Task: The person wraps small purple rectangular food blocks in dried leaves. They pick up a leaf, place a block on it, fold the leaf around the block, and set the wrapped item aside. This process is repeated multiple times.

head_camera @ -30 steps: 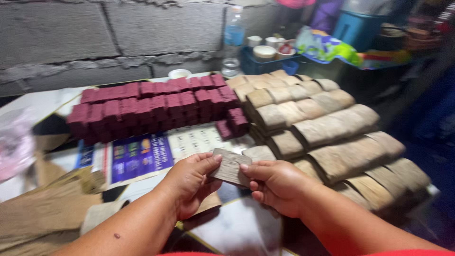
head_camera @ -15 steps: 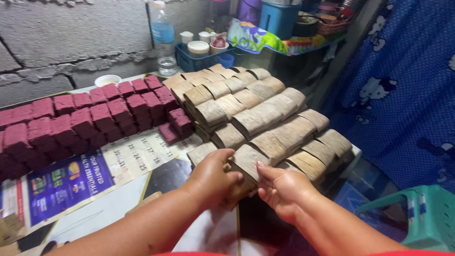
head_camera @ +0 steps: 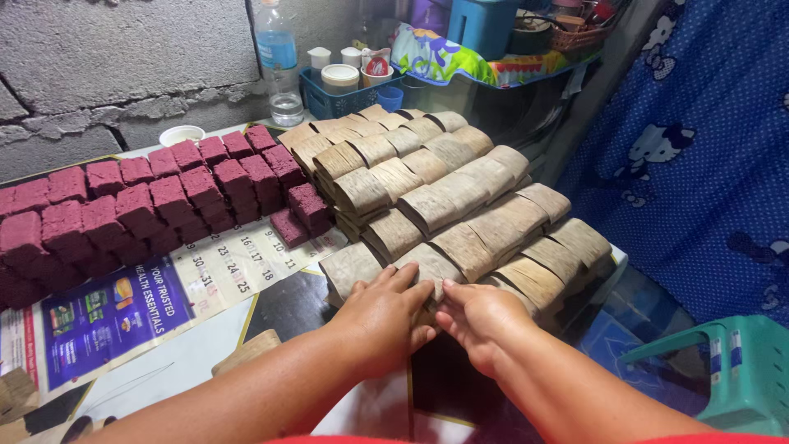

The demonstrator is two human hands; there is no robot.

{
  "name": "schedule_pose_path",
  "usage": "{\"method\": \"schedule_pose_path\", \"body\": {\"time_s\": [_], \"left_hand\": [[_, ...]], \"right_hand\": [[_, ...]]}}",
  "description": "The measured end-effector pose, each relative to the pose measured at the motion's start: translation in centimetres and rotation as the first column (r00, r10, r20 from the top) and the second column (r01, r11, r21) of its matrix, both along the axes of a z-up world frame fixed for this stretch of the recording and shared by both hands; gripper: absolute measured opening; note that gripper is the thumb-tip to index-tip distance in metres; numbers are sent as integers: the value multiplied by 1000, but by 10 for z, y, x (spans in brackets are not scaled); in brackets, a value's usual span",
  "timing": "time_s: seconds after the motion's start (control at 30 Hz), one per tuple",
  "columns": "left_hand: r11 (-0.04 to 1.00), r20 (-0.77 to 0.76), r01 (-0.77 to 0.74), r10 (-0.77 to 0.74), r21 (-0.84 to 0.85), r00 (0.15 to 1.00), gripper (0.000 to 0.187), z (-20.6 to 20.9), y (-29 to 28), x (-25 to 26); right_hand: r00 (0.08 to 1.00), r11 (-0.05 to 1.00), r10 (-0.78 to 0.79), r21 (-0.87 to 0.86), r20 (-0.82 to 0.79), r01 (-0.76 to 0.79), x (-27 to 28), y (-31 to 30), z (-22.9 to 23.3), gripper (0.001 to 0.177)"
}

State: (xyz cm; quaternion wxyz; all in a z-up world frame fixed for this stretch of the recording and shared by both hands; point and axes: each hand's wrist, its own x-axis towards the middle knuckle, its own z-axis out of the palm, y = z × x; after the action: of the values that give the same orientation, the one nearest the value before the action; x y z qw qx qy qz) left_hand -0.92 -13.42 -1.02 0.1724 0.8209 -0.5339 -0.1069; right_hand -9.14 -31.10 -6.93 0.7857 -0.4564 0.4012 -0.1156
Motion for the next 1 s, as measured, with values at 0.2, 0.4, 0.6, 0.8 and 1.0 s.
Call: {"method": "schedule_pose_path", "body": {"time_s": [0.2,0.4,0.6,0.8,1.0], "left_hand": [[999,31,-40,41,-31,999,97,3,12,-1],[935,26,-170,187,-311,982,82,-6,41,-13],[915,25,-118,138,-387,990,51,-21,41,-12],[901,13,-114,132,-418,991,49,-27,32,-5],[853,57,-60,104,-519,993,67,-39,43,-1]], "right_hand": [[998,999,-48,-25,-42,47,-2,7,7,14],[995,997,-49,-58,-93,44,-6,17,24,15],[993,997,-49,-70,-112,41,-17,31,30,14],[992,999,-36,-35,-123,32,-23,44,29,14],[993,989,-19,-149,-120,1,-23,54,38,18]]}}
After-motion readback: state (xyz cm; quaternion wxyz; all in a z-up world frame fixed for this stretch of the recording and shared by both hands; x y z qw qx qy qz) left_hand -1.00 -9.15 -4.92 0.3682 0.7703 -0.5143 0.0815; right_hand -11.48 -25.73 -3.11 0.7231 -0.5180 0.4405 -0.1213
